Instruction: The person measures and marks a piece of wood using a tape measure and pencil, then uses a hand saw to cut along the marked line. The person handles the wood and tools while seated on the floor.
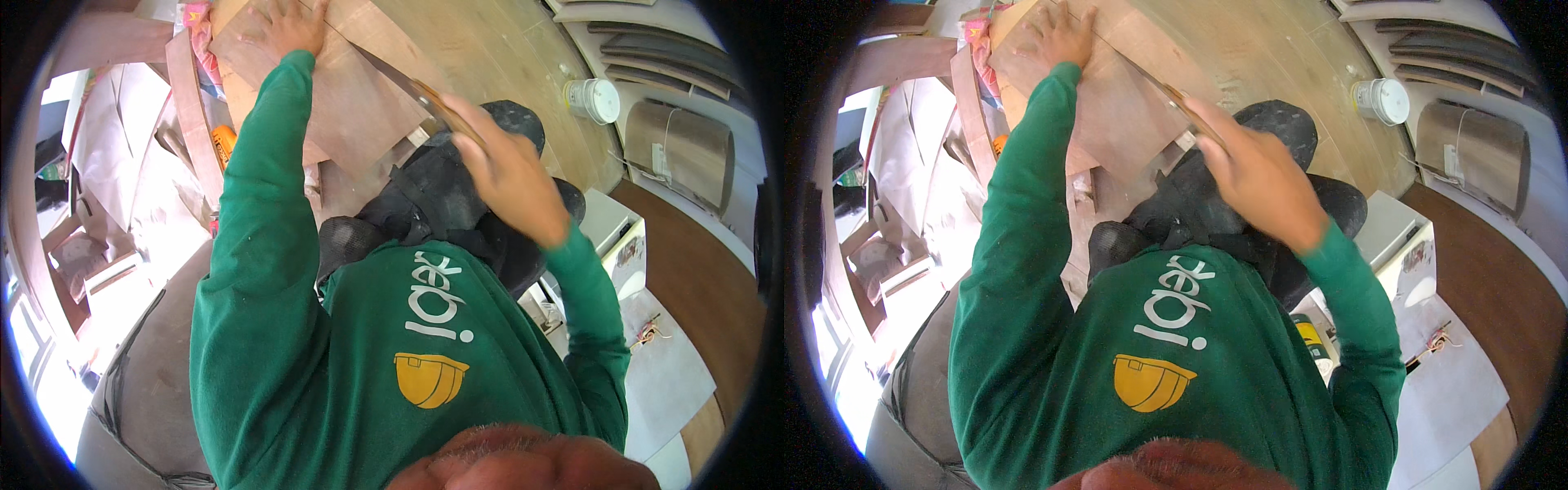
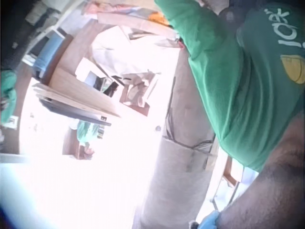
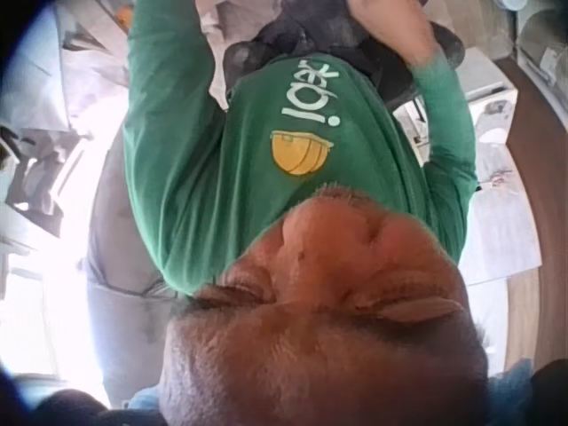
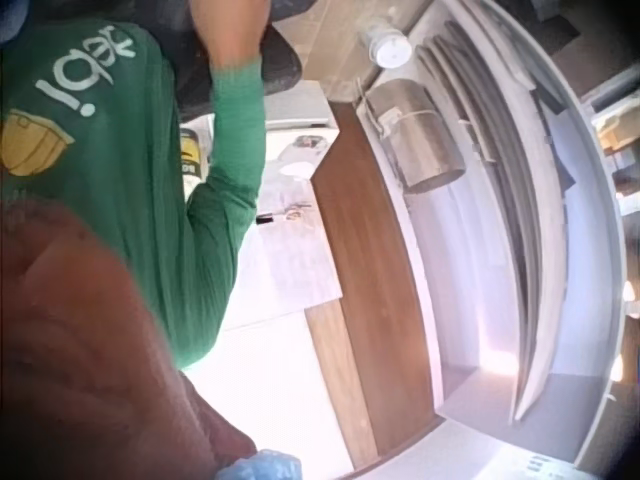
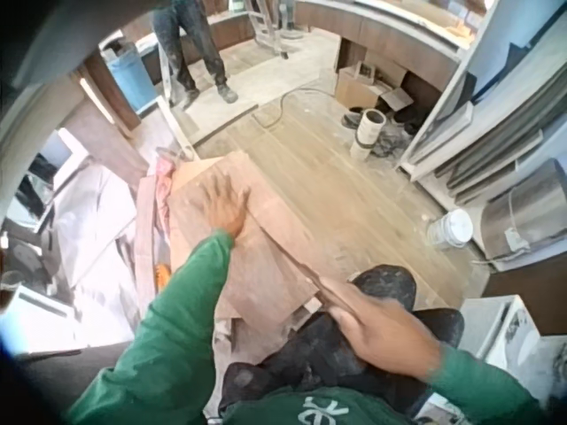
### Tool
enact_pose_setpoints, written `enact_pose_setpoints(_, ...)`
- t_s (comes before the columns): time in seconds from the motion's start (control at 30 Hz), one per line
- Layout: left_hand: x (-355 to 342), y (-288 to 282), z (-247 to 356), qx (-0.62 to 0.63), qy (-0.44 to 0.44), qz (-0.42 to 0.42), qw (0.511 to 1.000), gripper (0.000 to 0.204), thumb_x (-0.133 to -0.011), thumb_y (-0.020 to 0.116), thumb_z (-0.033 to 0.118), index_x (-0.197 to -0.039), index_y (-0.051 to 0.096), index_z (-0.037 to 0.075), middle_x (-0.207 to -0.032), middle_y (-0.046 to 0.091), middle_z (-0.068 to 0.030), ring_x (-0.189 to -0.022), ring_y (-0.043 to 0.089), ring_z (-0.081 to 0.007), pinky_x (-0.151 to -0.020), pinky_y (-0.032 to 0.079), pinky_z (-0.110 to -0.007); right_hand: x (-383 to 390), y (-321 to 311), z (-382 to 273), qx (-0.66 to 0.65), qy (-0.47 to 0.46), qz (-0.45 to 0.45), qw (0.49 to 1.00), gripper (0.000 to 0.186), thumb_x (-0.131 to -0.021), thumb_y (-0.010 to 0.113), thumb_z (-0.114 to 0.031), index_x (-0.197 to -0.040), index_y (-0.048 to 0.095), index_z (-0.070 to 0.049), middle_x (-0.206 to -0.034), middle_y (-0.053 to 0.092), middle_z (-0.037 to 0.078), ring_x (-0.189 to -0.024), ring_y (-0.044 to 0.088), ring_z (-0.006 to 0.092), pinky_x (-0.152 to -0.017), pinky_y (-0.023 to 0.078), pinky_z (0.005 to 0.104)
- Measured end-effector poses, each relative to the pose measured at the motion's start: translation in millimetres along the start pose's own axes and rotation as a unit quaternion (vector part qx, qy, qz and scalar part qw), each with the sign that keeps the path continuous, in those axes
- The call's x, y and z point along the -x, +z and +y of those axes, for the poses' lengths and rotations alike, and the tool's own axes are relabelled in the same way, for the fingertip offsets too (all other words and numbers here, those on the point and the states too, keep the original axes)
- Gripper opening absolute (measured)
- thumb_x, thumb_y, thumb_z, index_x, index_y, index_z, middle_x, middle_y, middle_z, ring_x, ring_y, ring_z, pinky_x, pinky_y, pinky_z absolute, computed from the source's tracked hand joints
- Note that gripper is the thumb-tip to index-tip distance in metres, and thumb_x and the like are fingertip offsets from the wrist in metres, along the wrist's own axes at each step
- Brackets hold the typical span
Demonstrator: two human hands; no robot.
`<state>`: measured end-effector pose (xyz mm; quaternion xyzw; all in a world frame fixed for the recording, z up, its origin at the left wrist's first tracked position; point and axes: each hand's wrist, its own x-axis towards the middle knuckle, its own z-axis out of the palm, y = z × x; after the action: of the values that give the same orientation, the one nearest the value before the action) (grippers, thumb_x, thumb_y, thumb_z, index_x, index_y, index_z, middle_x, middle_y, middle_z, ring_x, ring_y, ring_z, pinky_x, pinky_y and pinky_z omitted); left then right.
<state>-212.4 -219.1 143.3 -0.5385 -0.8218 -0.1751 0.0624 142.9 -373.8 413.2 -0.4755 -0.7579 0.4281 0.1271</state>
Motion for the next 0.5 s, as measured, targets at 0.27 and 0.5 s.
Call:
enact_pose_setpoints(0.27,-3,2,8,0.037,-0.005,0.024,0.999,0.083,-0.105,0.056,0.068,-0.167,0.052,0.014,-0.180,0.035,-0.0181,-0.167,0.018,-0.0524,-0.124,-0.002,-0.085,61,-55,-24,0.056,0.017,0.001,0.998,0.052,-0.108,0.063,-0.009,-0.160,0.056,-0.012,-0.139,0.072,0.025,-0.114,0.075,0.0476,-0.097,0.061,0.0447)
enact_pose_setpoints(0.5,3,22,-9,0.031,0.033,0.031,0.999,0.088,-0.102,0.058,0.073,-0.168,0.051,0.014,-0.180,0.035,-0.0169,-0.167,0.018,-0.0524,-0.125,-0.003,-0.083,-11,2,-1,0.028,0.038,-0.033,0.998,0.047,-0.109,0.065,-0.017,-0.156,0.057,-0.013,-0.129,0.071,0.031,-0.106,0.070,0.0533,-0.090,0.059,0.0532)
